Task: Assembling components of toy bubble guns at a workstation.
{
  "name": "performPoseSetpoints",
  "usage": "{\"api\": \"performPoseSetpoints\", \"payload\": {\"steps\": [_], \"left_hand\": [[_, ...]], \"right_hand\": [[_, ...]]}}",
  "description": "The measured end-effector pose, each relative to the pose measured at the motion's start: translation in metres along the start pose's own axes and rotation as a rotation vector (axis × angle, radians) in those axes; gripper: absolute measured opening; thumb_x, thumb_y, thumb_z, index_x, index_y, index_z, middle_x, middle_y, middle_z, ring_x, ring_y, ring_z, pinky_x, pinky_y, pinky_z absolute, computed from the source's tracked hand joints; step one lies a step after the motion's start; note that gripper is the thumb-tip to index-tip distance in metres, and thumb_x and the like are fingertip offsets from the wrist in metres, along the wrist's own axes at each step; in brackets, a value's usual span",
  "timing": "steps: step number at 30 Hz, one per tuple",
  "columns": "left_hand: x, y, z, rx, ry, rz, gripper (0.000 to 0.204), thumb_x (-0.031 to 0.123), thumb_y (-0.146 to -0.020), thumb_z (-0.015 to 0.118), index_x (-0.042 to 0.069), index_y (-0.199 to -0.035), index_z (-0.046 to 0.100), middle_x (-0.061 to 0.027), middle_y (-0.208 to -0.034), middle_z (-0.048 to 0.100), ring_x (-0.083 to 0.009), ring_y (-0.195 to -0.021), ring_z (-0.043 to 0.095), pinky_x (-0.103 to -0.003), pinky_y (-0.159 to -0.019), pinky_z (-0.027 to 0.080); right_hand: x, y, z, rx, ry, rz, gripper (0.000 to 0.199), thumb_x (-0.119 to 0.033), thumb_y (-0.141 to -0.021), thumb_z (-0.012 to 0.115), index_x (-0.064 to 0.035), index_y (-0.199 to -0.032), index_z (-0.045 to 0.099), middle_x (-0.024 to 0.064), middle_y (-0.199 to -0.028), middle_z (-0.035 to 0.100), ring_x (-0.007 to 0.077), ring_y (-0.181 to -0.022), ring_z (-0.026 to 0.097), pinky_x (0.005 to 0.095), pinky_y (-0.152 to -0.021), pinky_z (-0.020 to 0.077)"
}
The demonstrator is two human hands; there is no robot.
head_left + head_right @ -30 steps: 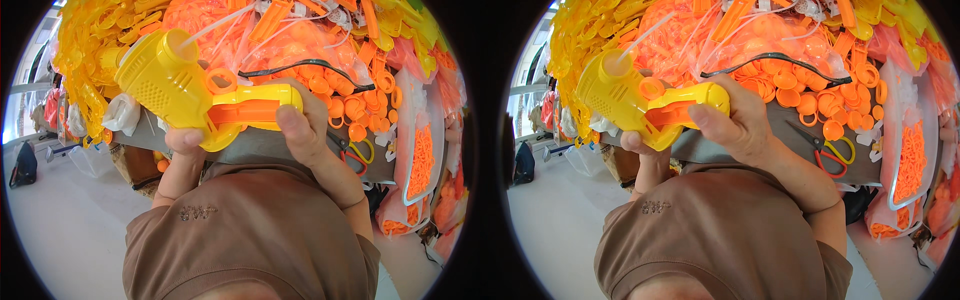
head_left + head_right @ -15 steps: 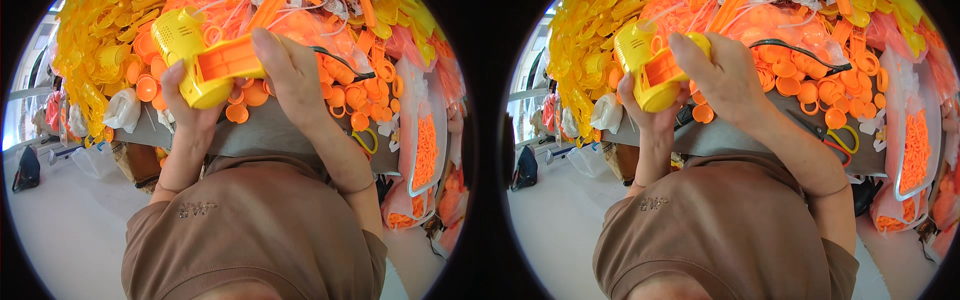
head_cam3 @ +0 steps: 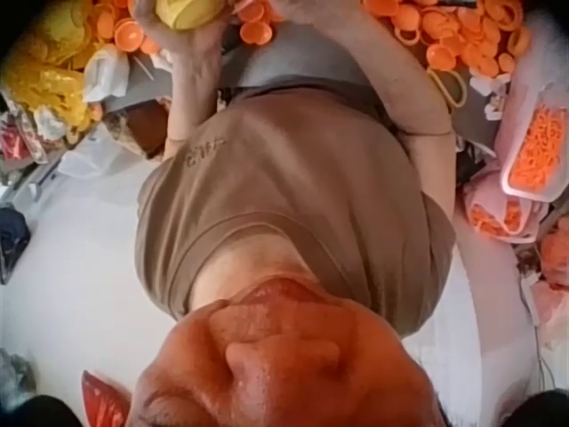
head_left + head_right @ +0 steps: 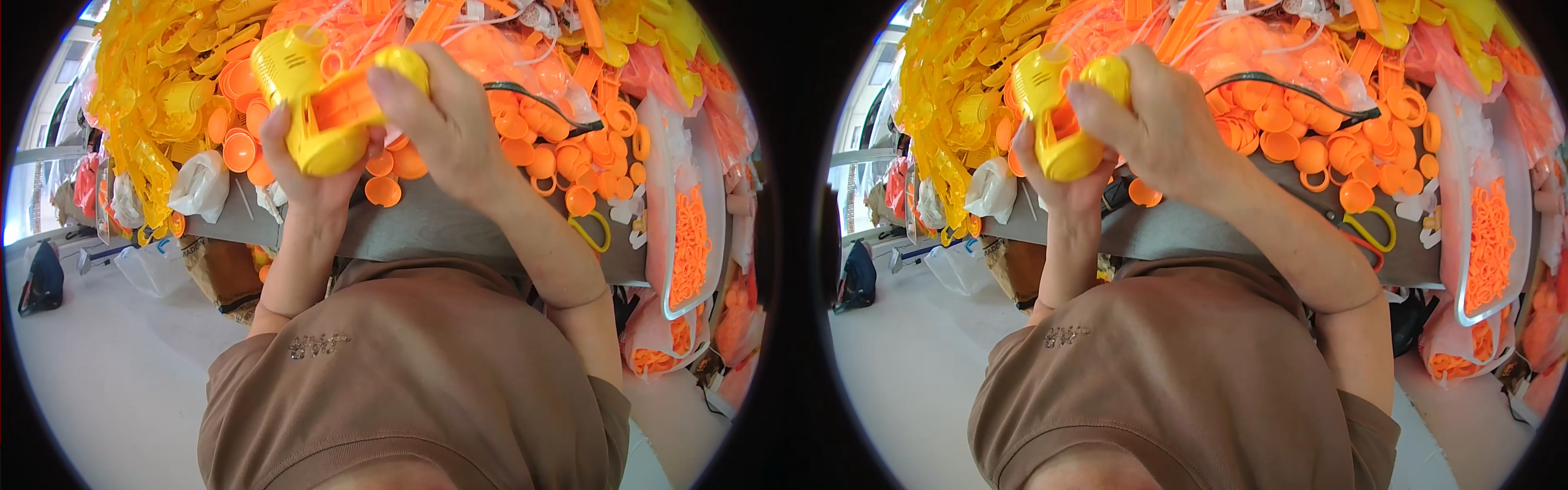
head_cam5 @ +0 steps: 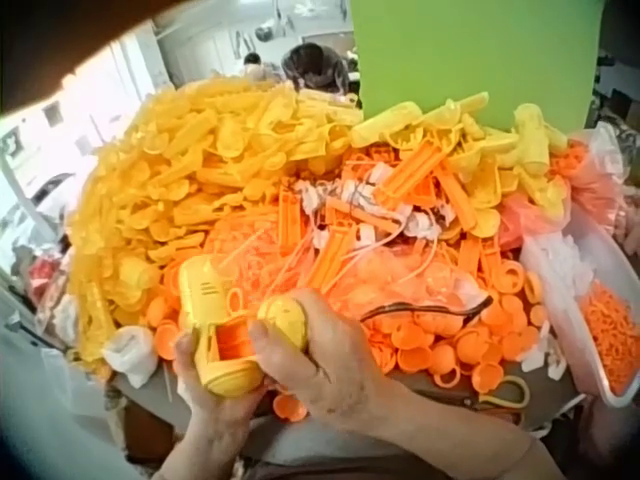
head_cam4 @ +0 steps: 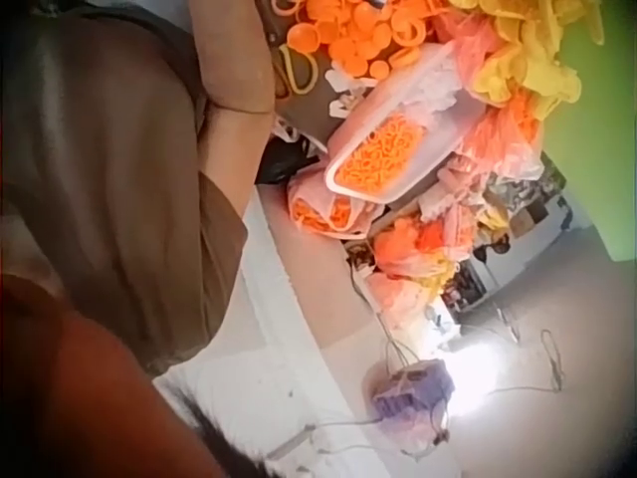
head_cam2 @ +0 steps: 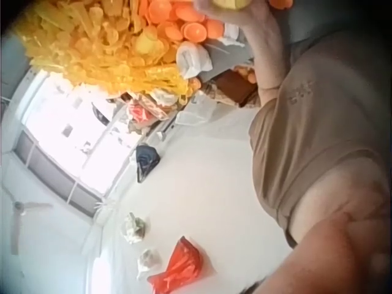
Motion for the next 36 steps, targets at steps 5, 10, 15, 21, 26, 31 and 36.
{"api": "performPoseSetpoints", "payload": {"steps": [5, 10, 15, 21, 26, 31, 36], "left_hand": [[0.003, 0.027, 0.007, -0.013, -0.374, 0.136, 0.077, 0.048, -0.069, 0.057, 0.003, -0.128, 0.038, -0.0136, -0.119, 0.051, -0.0279, -0.105, 0.055, -0.042, -0.091, 0.045], [-0.017, 0.03, -0.007, -0.052, -0.278, -0.013, 0.072, 0.033, -0.068, 0.062, -0.002, -0.127, 0.037, -0.0189, -0.109, 0.055, -0.0302, -0.094, 0.059, -0.042, -0.079, 0.051], [-0.009, 0.016, -0.005, -0.289, -0.191, -0.031, 0.078, 0.041, -0.066, 0.067, -0.002, -0.126, 0.041, -0.0211, -0.109, 0.054, -0.0306, -0.096, 0.058, -0.041, -0.083, 0.051], [-0.023, 0.019, -0.016, -0.021, -0.241, -0.046, 0.068, 0.033, -0.063, 0.066, -0.001, -0.118, 0.048, -0.0175, -0.099, 0.059, -0.0273, -0.09, 0.06, -0.036, -0.078, 0.053], [-0.026, 0.034, -0.011, 0.071, -0.329, -0.01, 0.065, 0.032, -0.063, 0.065, -0.001, -0.117, 0.048, -0.0176, -0.099, 0.059, -0.0266, -0.085, 0.062, -0.037, -0.075, 0.054], [-0.03, 0.033, -0.027, 0.08, -0.227, -0.191, 0.064, 0.03, -0.063, 0.064, -0.001, -0.117, 0.048, -0.018, -0.099, 0.059, -0.0269, -0.085, 0.061, -0.037, -0.076, 0.053], [-0.026, 0.035, -0.025, 0.02, -0.382, -0.075, 0.065, 0.03, -0.063, 0.064, -0.001, -0.118, 0.047, -0.0175, -0.101, 0.058, -0.0272, -0.087, 0.06, -0.037, -0.076, 0.052]], "right_hand": [[-0.007, 0.034, -0.01, -0.063, -0.109, -0.053, 0.042, -0.035, -0.089, 0.049, 0.0016, -0.11, 0.049, 0.0067, -0.092, 0.056, 0.0104, -0.079, 0.052, 0.0255, -0.069, 0.0436], [0.019, 0.06, -0.024, -0.078, -0.141, 0.186, 0.045, -0.035, -0.088, 0.048, 0.0027, -0.112, 0.048, 0.0094, -0.096, 0.056, 0.0143, -0.083, 0.054, 0.0277, -0.075, 0.0441], [0.014, 0.095, -0.023, -0.204, 0.098, 0.02, 0.043, -0.032, -0.089, 0.048, 0.0035, -0.113, 0.044, 0.0119, -0.09, 0.056, 0.0171, -0.075, 0.054, 0.0281, -0.068, 0.0442], [0.029, 0.102, -0.029, -0.159, -0.007, 0.189, 0.041, -0.034, -0.092, 0.044, 0.0009, -0.113, 0.043, 0.0099, -0.088, 0.055, 0.015, -0.072, 0.051, 0.0283, -0.065, 0.0425], [0.047, 0.108, -0.033, -0.102, -0.165, 0.229, 0.039, -0.033, -0.092, 0.043, 0.0004, -0.112, 0.043, 0.0087, -0.088, 0.055, 0.014, -0.074, 0.051, 0.0279, -0.065, 0.0422], [0.033, 0.118, -0.017, -0.227, -0.046, 0.213, 0.04, -0.033, -0.092, 0.04, 0.0012, -0.112, 0.043, 0.009, -0.086, 0.056, 0.0132, -0.075, 0.051, 0.0268, -0.067, 0.0413], [0.05, 0.12, -0.027, -0.152, -0.095, 0.183, 0.039, -0.031, -0.093, 0.04, 0.0012, -0.115, 0.041, 0.0091, -0.085, 0.054, 0.0141, -0.073, 0.051, 0.0276, -0.067, 0.0415]]}}
Point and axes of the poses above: each hand's wrist, its own y-axis away from the middle knuckle, its own z-axis out of the palm, x = y × z, the point moved 7 cm from there along -y, towards the middle knuckle
